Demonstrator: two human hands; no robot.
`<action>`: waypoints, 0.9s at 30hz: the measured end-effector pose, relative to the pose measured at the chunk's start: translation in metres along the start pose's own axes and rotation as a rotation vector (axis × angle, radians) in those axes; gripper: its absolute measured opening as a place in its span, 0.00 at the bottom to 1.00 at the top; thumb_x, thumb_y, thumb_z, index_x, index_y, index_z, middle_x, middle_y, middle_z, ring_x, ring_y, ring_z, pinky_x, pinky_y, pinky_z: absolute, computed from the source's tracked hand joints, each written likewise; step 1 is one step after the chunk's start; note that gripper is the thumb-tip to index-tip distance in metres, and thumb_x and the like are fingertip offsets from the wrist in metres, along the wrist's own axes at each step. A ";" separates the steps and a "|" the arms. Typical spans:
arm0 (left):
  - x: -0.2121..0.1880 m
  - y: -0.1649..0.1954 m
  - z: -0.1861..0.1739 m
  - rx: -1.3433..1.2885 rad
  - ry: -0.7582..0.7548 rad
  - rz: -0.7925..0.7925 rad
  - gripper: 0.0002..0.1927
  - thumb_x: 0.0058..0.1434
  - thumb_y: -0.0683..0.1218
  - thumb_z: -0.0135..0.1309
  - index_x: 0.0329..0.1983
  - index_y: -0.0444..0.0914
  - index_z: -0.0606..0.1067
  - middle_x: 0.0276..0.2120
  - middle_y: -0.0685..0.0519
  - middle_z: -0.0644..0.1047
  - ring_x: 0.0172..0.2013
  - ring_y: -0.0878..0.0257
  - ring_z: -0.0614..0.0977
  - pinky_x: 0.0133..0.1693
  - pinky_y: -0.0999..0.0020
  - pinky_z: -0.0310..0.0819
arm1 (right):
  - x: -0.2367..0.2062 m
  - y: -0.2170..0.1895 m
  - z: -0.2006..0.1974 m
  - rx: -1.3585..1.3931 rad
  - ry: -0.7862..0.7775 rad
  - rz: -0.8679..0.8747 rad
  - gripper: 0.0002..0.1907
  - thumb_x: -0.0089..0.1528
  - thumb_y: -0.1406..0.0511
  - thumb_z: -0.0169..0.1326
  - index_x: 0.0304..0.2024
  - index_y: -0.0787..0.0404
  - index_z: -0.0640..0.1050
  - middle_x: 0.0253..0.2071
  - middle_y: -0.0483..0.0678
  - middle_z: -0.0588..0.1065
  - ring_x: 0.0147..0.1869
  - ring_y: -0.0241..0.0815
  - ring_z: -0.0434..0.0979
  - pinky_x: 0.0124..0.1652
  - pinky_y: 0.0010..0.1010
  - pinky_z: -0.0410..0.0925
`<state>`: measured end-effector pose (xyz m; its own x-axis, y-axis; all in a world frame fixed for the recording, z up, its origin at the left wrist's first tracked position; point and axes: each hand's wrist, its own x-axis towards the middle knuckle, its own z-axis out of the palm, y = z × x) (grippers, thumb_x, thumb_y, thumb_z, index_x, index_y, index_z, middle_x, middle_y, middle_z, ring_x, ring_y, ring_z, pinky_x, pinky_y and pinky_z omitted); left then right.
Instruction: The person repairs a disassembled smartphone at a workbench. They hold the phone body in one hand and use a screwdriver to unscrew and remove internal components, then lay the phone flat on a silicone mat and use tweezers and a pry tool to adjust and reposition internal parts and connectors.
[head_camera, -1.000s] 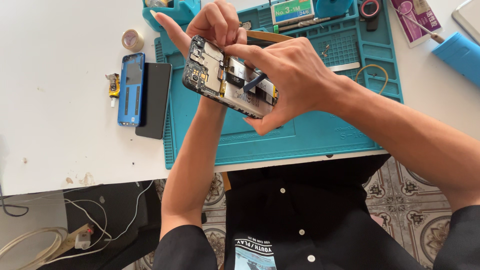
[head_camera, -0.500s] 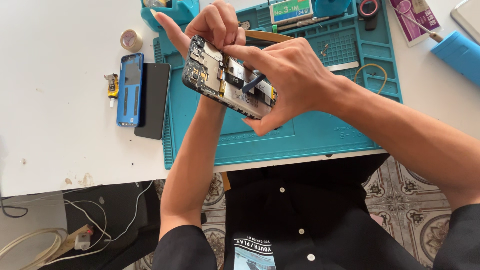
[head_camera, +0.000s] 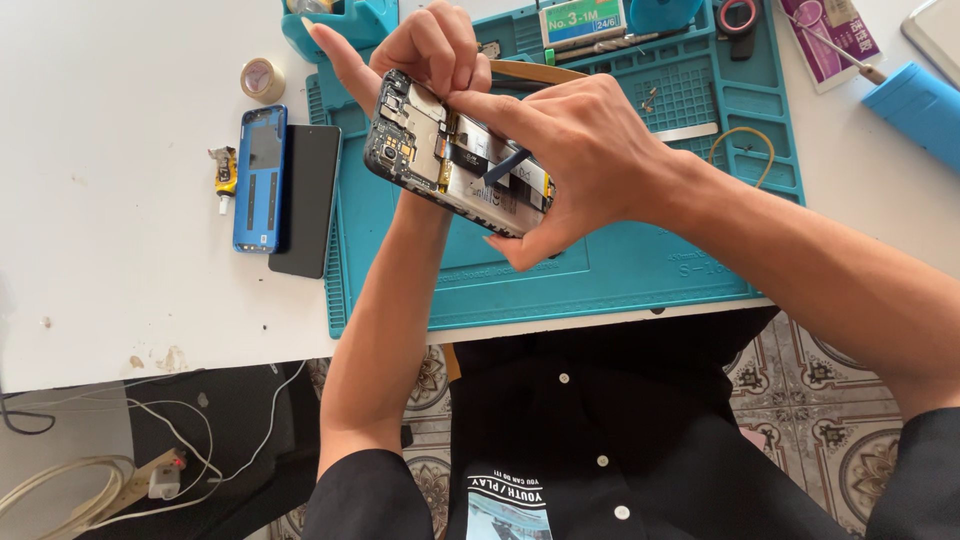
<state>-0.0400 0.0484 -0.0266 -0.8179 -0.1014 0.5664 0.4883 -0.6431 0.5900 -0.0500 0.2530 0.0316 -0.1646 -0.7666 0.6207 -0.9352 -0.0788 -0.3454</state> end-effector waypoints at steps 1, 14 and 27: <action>-0.001 0.001 0.000 0.001 0.022 -0.006 0.45 0.64 0.78 0.15 0.21 0.35 0.60 0.27 0.48 0.65 0.22 0.59 0.66 0.27 0.72 0.69 | 0.000 0.000 0.000 -0.002 0.001 0.000 0.51 0.45 0.51 0.69 0.66 0.68 0.69 0.29 0.46 0.76 0.27 0.43 0.74 0.28 0.33 0.64; -0.004 0.003 0.002 0.027 0.025 0.045 0.47 0.65 0.77 0.11 0.18 0.34 0.59 0.28 0.46 0.67 0.21 0.61 0.69 0.26 0.73 0.68 | -0.002 -0.001 -0.001 -0.004 0.001 -0.012 0.51 0.45 0.51 0.69 0.66 0.68 0.69 0.29 0.46 0.76 0.27 0.42 0.74 0.29 0.32 0.64; -0.004 0.008 0.006 0.203 0.005 0.092 0.46 0.65 0.76 0.11 0.16 0.34 0.57 0.28 0.43 0.68 0.25 0.57 0.71 0.31 0.69 0.68 | -0.003 0.002 0.003 0.050 0.013 -0.011 0.51 0.43 0.53 0.71 0.65 0.61 0.65 0.38 0.50 0.81 0.32 0.44 0.79 0.31 0.31 0.67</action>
<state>-0.0312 0.0486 -0.0204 -0.7679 -0.1566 0.6211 0.6122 -0.4647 0.6398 -0.0501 0.2531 0.0272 -0.1586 -0.7568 0.6341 -0.9202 -0.1196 -0.3728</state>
